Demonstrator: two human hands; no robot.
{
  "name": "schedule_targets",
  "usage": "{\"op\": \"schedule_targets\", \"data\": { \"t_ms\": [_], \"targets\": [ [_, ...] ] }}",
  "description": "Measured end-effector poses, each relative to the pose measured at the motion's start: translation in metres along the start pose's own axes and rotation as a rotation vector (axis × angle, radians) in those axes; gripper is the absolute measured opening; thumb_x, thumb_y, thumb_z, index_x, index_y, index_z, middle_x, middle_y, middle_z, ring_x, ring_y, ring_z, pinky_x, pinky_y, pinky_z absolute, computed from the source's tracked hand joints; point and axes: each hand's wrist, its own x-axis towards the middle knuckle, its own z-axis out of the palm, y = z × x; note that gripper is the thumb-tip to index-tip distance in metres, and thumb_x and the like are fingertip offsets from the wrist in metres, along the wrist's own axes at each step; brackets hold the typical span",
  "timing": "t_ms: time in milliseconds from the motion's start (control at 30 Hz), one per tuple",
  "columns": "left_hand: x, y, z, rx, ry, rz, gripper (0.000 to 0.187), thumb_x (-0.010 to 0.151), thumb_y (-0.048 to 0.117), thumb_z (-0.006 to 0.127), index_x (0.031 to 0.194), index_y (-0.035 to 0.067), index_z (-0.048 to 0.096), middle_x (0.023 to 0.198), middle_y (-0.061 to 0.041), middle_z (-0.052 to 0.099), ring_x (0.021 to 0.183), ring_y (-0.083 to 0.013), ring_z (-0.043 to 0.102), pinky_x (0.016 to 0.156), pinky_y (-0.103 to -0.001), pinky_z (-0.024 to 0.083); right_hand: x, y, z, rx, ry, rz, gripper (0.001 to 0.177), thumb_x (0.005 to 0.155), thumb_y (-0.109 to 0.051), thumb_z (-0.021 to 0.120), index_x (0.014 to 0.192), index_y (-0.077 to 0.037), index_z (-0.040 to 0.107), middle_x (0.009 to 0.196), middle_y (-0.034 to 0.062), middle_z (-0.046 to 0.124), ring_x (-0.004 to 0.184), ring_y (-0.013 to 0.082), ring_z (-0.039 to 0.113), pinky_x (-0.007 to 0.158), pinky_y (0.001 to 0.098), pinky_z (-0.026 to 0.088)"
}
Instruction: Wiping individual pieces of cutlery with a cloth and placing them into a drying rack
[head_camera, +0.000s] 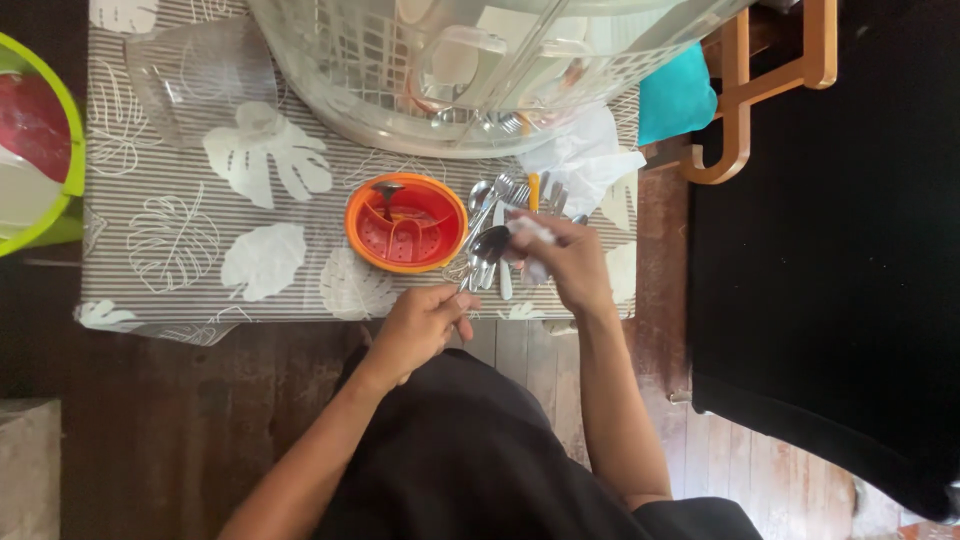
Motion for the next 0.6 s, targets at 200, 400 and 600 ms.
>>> {"op": "schedule_targets", "data": {
  "t_ms": [200,400,600],
  "targets": [
    [0.009,-0.011,-0.033,0.261,-0.054,0.237,0.028,0.102,0.019,0.060,0.101,-0.004,0.075,0.062,-0.019,0.072,0.044,-0.0164,0.067,0.032,-0.023,0.045,0.002,-0.020,0.013,-0.353,-0.051,-0.068,0.028,0.074,-0.017,0.095,0.099,-0.016,0.084,0.076,0.0063,0.076,0.072,0.0071,0.063,0.069,0.0252,0.056],
    [0.024,0.004,-0.090,0.686,0.620,0.941,0.034,0.096,-0.001,0.070,0.130,-0.001,0.070,0.108,-0.022,0.070,0.089,-0.0371,0.071,0.075,-0.041,0.061,0.016,-0.034,0.032,-0.477,0.214,-0.675,0.027,0.081,-0.006,0.097,0.102,-0.015,0.084,0.079,0.0070,0.079,0.077,0.0021,0.064,0.068,0.0214,0.053],
    [0.060,0.025,-0.091,0.668,0.646,1.125,0.035,0.092,0.001,0.076,0.127,0.003,0.073,0.106,-0.015,0.072,0.092,-0.0338,0.073,0.077,-0.038,0.062,0.036,0.017,0.074,-0.544,0.007,-0.931,0.027,0.084,0.009,0.078,0.102,-0.010,0.083,0.091,0.0120,0.080,0.089,0.0314,0.078,0.077,0.0385,0.061]
  ]
}}
